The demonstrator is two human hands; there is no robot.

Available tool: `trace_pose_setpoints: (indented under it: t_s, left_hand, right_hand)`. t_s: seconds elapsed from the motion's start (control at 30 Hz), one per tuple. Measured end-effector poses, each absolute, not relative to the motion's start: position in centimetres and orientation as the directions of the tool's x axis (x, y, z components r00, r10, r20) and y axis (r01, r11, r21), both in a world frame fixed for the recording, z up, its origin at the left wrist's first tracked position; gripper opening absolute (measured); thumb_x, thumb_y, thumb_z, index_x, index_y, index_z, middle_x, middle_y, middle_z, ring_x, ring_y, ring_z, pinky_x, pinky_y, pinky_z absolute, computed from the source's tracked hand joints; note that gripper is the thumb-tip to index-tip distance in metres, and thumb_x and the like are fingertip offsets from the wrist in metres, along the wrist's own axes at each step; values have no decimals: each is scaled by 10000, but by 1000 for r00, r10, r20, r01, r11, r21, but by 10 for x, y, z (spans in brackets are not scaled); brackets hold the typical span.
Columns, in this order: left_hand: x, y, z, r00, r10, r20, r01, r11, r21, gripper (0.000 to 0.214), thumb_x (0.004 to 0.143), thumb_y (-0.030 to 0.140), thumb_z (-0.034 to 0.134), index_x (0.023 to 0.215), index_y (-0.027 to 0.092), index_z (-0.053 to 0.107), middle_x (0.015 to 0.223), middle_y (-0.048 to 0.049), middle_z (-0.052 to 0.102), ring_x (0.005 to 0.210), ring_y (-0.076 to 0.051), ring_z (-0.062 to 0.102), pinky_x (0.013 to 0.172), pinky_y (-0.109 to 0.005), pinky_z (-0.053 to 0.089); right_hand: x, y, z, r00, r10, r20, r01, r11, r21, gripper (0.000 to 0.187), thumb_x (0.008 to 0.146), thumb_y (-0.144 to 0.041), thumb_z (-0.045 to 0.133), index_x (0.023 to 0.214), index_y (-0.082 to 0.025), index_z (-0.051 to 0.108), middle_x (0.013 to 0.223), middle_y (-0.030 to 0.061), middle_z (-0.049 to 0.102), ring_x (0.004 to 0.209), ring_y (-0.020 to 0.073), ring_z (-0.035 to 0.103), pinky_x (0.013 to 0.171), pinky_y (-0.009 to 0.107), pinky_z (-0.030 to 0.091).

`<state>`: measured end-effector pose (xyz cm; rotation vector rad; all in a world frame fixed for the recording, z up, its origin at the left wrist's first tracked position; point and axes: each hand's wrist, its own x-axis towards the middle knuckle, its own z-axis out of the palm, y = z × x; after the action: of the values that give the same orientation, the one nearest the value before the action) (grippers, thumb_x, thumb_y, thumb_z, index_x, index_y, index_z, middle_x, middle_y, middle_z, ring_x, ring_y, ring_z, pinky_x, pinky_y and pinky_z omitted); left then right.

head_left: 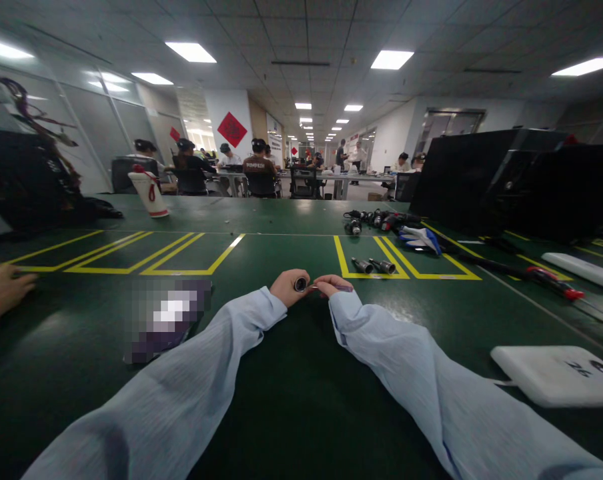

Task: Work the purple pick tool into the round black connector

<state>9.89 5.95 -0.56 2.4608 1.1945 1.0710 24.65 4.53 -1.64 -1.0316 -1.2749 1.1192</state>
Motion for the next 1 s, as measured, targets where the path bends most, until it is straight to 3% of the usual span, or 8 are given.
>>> trace_pose_setpoints:
  t_s: [0.27,0.6,1.0]
  left_hand:
    - [100,58,-4,396,743,540,612,-652,448,146,635,245,585,578,152,488,558,36,451,540,-88,427,515,-201,339]
    - [99,59,-6,402,744,534,579,-658,481,180,657,270,557,578,143,456,547,42,427,510,-73,410,485,-186,337]
    - [97,61,-6,411,741,532,629,-652,422,145,632,267,588,602,150,509,575,25,465,553,-100,431,529,-216,324]
  right_hand:
    - [247,43,-16,-7,982,190,-54,190,-980,144,552,-285,607,645,-175,620,569,-10,615,530,122,544,530,244,449]
    - [247,49,-21,-71,990,123,-196,107,-975,212,513,-327,620,661,-177,606,617,7,633,591,147,584,537,260,461]
    - [244,44,-18,-39,980,196,-114,191,-975,125,549,-257,598,643,-176,609,544,-19,601,517,121,545,479,231,424]
